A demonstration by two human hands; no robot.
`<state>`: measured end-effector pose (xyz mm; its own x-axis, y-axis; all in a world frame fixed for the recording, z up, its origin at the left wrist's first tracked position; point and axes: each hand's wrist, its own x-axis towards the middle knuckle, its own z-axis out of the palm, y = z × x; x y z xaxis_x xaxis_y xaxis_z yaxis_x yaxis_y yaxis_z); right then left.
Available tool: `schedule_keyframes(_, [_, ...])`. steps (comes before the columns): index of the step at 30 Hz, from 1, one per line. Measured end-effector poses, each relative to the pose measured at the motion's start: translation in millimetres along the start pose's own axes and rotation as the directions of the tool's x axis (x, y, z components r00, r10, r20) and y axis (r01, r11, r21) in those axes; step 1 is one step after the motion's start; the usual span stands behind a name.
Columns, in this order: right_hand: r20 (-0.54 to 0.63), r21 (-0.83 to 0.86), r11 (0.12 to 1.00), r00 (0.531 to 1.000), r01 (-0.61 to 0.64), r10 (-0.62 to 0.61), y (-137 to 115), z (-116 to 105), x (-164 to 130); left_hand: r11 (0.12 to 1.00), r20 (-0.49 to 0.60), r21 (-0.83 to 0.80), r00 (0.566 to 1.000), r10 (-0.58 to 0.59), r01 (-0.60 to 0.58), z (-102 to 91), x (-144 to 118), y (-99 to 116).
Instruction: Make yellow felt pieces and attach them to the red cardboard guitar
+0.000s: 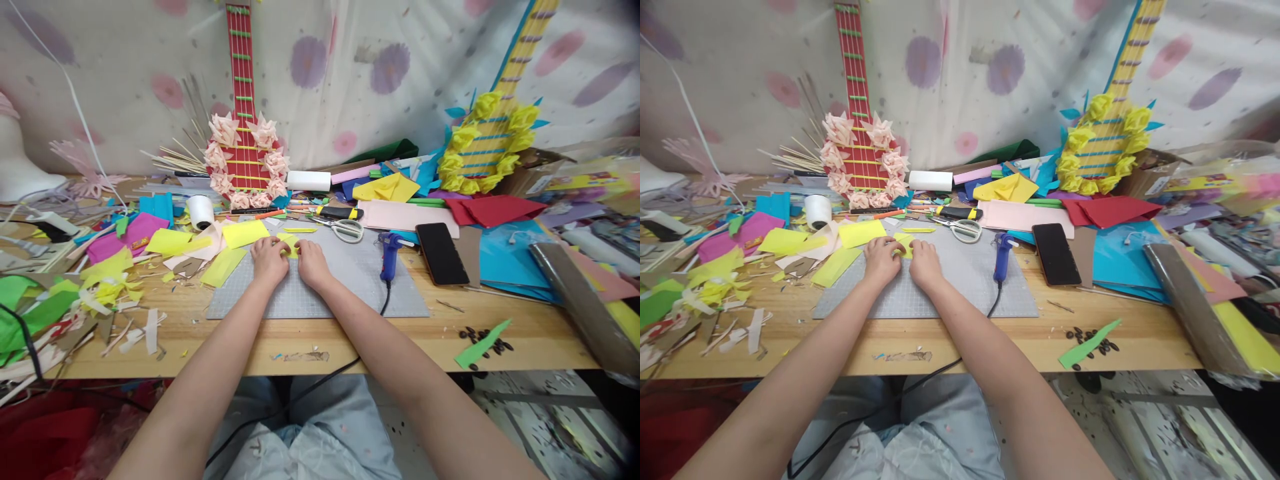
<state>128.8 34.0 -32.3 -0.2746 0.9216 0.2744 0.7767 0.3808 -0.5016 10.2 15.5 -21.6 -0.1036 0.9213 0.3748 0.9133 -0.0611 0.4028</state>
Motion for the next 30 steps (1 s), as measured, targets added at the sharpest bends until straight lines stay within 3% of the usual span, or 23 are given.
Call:
schedule_keyframes(4, [-0.027, 0.066, 0.998, 1.000, -0.007, 0.009, 0.4, -1.2, 0.3, 0.996, -0.011, -0.091, 1.000, 0.000, -0.001, -3.3, 0.9, -1.2])
schedule_keyframes(9, [-0.069, 0.337, 0.936, 0.989, -0.098, 0.129, 8.7, -6.7, 3.4, 0.995, -0.019, -0.094, 0.999, 0.039, -0.040, -10.2, 8.2, -14.1])
schedule_keyframes(12, [-0.093, 0.465, 0.869, 0.967, -0.167, 0.236, 15.5, -11.5, 6.0, 0.987, 0.070, -0.027, 0.984, 0.162, -0.161, -15.7, 15.6, -27.3])
schedule_keyframes(16, [-0.127, 0.536, 0.826, 0.950, -0.177, 0.286, 21.5, -14.9, 9.3, 0.957, 0.240, 0.038, 0.932, 0.271, -0.288, -22.8, 22.6, -38.8])
schedule_keyframes(21, [-0.155, 0.543, 0.821, 0.940, -0.177, 0.305, 22.5, -15.5, 11.6, 0.935, 0.260, 0.139, 0.923, 0.284, -0.327, -28.0, 21.4, -34.0])
schedule_keyframes(24, [-0.166, 0.502, 0.854, 0.954, -0.137, 0.251, 23.3, -18.2, 11.2, 0.923, 0.238, 0.213, 0.933, 0.270, -0.321, -28.0, 15.1, -27.3])
schedule_keyframes(30, [-0.088, 0.324, 0.943, 0.995, 0.073, -0.047, 22.6, -28.4, 6.6, 0.920, 0.168, 0.252, 0.950, 0.265, -0.301, -25.9, 5.1, -21.0])
